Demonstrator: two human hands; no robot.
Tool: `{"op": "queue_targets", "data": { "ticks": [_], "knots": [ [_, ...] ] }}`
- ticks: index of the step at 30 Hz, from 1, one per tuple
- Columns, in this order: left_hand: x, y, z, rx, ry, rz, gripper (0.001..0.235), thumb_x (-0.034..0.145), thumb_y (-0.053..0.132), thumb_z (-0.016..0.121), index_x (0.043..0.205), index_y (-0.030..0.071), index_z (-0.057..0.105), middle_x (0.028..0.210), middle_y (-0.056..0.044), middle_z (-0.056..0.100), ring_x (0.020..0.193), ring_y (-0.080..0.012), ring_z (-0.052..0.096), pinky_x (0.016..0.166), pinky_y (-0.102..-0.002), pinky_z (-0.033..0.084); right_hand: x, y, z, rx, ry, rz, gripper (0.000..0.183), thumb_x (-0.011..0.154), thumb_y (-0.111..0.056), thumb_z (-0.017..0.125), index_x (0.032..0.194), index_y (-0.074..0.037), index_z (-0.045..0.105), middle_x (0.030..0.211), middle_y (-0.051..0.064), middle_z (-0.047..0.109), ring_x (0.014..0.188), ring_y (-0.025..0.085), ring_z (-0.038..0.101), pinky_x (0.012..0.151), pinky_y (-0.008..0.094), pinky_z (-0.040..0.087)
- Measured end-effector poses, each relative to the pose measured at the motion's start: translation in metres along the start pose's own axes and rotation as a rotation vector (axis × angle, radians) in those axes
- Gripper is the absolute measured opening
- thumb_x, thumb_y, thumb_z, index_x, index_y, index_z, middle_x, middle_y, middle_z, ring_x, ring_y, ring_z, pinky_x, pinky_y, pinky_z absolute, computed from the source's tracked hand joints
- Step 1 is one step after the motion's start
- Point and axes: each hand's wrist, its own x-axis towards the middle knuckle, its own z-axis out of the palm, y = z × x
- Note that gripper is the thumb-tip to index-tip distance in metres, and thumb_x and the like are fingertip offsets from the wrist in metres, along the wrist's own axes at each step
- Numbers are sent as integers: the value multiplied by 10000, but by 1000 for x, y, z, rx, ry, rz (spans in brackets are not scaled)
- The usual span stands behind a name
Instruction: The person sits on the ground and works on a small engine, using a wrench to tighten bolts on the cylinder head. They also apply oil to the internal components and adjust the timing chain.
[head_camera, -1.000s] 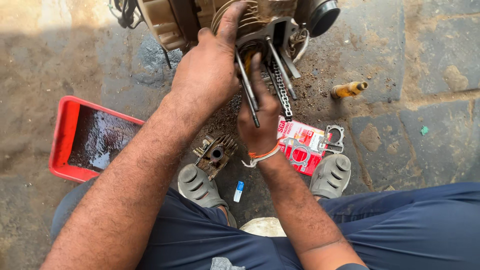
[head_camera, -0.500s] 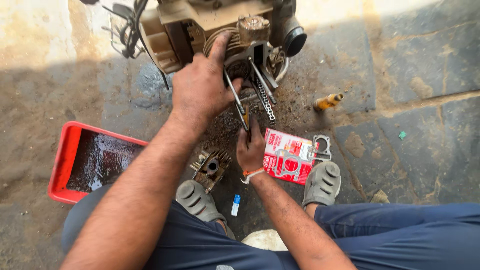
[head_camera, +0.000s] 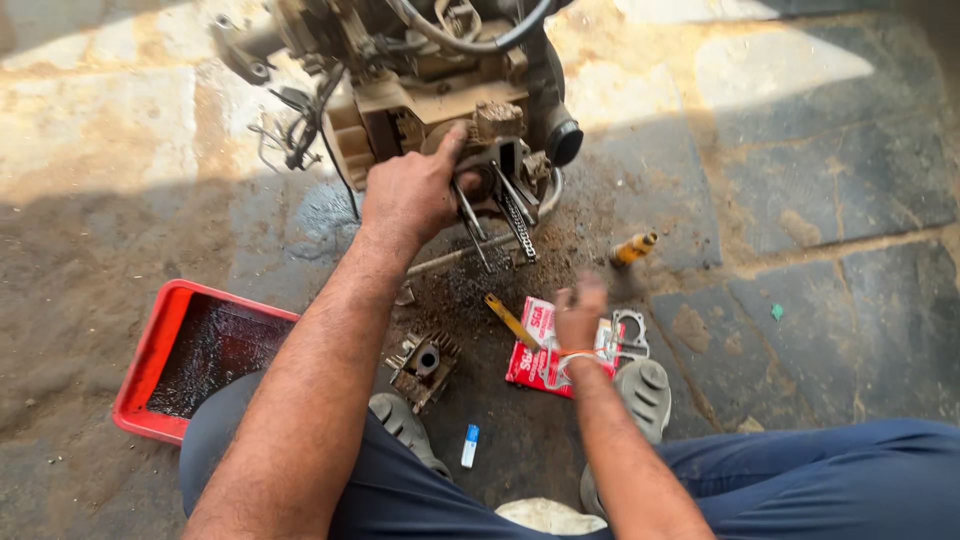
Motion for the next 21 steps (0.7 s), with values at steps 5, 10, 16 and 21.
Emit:
{"op": "queue_targets", "data": {
  "ticks": [5,10,16,21],
  "knots": [
    [0,-14,5,-38,-37,23,771,905,459,694,1580,360,334,829,-155,747,731,-346,731,708,-499,616,79,49,-37,-254,171,167,735,923,-254,699,1592,-22,503,1635,256,339,1504,446,332,1251,559,288],
    [-2,-10,2,-17,136,33,785,858,725,651,1509,336,448,758,-111,744,657,-301,734,634,-449,632,136,56,-64,-408,19,126,764,876,-423,760,1551,-131,551,1627,251,359,1454,497,352,1196,570,310],
    [-3,8,5,-73,117,-19,768,978,702,419,1555,195,427,651,-55,685,547,-214,683,504,-390,579,133,51,-72,-144,-142,165,512,953,-263,679,1426,-74,634,1383,229,636,1238,404,630,1053,461,503],
    [1,3,-10,-40,-165,-33,719,1040,547,463,1624,181,260,767,-93,738,668,-260,728,585,-434,603,120,56,-69,-123,-104,227,409,955,-229,696,1341,-95,671,1184,193,730,1079,378,706,916,471,548]
  ]
}}
